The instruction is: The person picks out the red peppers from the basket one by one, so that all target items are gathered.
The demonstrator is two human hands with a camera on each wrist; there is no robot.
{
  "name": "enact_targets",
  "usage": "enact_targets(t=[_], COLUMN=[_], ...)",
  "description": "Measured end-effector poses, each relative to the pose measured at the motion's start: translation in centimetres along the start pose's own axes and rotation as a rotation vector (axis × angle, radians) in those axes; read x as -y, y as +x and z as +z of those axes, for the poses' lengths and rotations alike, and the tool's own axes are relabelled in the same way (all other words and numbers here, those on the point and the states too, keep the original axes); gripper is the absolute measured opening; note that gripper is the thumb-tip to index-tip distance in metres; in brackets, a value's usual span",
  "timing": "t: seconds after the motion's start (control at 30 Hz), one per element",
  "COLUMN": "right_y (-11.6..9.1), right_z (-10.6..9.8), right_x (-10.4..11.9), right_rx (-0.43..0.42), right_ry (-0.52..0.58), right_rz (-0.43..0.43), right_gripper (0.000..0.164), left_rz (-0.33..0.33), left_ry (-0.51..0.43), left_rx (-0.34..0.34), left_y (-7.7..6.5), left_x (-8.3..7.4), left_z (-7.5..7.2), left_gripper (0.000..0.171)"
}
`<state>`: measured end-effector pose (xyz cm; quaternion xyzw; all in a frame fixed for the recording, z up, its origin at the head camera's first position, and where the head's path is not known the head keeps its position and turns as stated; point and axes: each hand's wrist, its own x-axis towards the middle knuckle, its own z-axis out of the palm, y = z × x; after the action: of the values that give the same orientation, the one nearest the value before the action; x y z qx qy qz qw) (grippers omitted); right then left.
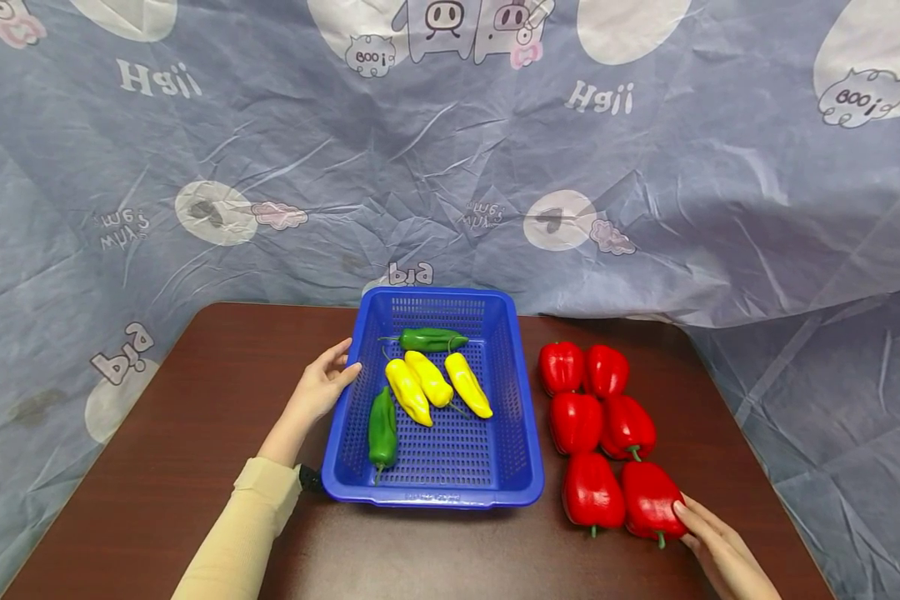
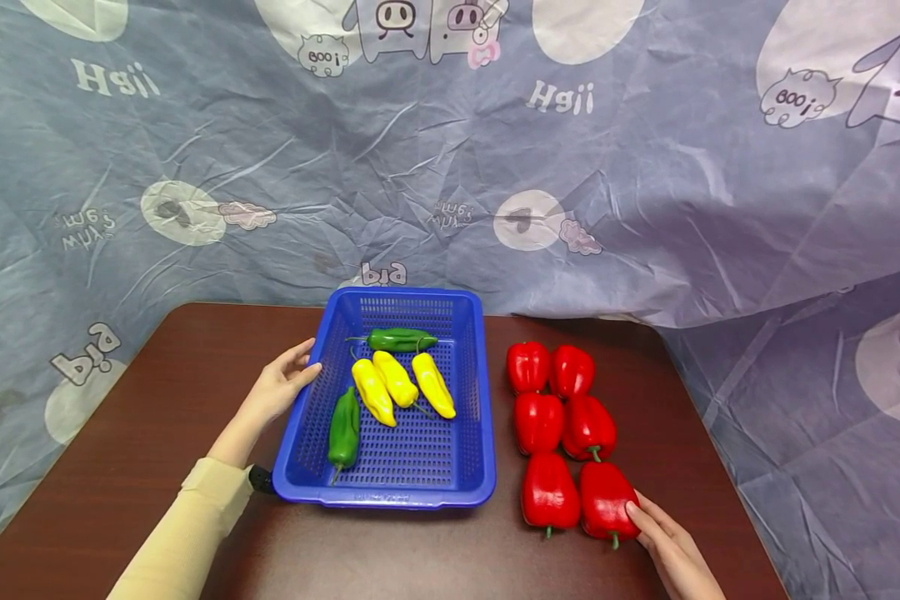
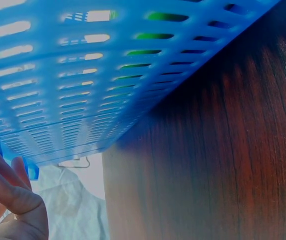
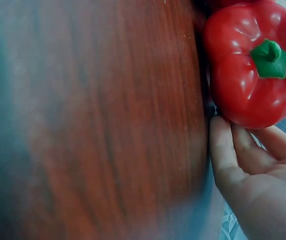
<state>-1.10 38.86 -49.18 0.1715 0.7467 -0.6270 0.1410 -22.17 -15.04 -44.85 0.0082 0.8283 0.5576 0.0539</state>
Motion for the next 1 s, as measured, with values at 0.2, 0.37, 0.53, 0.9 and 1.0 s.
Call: enact_targets(t=[0.2,0.37,0.53,0.9,1.0], right_y=[0.0,-0.2,-0.4,-0.6,-0.7], right_z=[0.2,0.5,0.5,0.3,0.5], right_x=[0.7,1.2,1.7,2.7,3.9], right_rx=[-0.027,-0.030,-0.032,-0.061,-0.082], right_ry=[-0.092,-0.101,-0.088,-0.029,-0.083], right_rz=[0.024,0.045,0.016,-0.299,-0.352], right_gripper=[0.073,0.076,0.075,0.052,0.047], left_rz=[0.015,0.021,0.028,0.022,0.042], left_ry=[-0.007,-0.001,0.009,0.051,0.079], left_rx=[-0.004,0.007,0.012,0.014,0.012], left_y=[0.1,0.0,0.0,0.0,0.0], left_x=[0.2,0.1,-0.1,-0.2,-0.2], left_z=[0.1,0.0,-0.1,-0.3,-0.3], left_gripper=[0.060,0.060,0.060,0.059,0.058])
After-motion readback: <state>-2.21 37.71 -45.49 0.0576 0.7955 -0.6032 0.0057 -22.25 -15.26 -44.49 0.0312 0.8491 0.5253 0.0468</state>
